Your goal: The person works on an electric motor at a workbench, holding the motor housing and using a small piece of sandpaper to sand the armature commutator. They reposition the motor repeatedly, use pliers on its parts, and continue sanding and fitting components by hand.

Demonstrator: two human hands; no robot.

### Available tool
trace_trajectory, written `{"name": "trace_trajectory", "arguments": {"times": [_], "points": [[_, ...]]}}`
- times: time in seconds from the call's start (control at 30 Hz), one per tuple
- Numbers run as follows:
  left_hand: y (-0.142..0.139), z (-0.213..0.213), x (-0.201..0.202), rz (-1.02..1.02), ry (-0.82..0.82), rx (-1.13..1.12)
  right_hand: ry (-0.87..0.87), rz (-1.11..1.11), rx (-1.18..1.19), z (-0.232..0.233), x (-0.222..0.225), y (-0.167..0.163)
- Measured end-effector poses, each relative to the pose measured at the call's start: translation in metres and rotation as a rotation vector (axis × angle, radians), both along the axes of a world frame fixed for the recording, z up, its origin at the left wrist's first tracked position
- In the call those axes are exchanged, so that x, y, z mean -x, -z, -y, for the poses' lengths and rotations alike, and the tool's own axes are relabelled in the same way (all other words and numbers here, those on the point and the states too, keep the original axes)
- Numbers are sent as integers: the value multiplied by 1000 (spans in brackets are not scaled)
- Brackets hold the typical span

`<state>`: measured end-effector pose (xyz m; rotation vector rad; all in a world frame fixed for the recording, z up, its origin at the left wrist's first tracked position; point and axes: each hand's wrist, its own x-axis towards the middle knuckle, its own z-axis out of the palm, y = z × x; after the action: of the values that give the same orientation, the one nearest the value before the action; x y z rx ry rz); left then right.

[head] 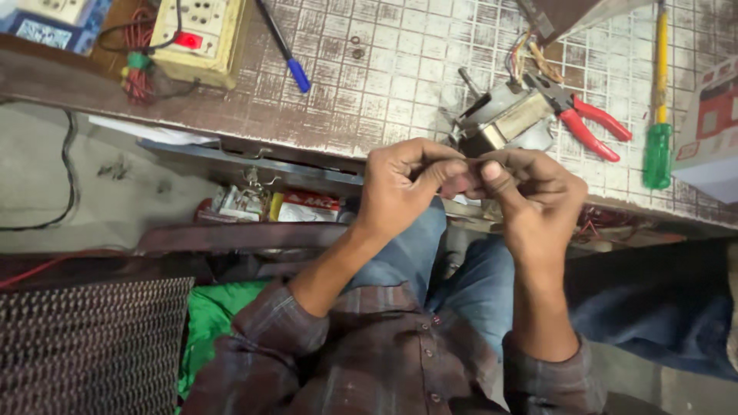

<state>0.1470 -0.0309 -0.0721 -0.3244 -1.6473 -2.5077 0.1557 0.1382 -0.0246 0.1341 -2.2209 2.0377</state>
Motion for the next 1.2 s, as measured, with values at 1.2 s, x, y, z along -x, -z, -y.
{"name": "trace_trajectory", "arguments": {"times": [1.2], "points": [[-29,160,99,-222,-682,1042,326,-280,-37,-114,-6,60]]}}
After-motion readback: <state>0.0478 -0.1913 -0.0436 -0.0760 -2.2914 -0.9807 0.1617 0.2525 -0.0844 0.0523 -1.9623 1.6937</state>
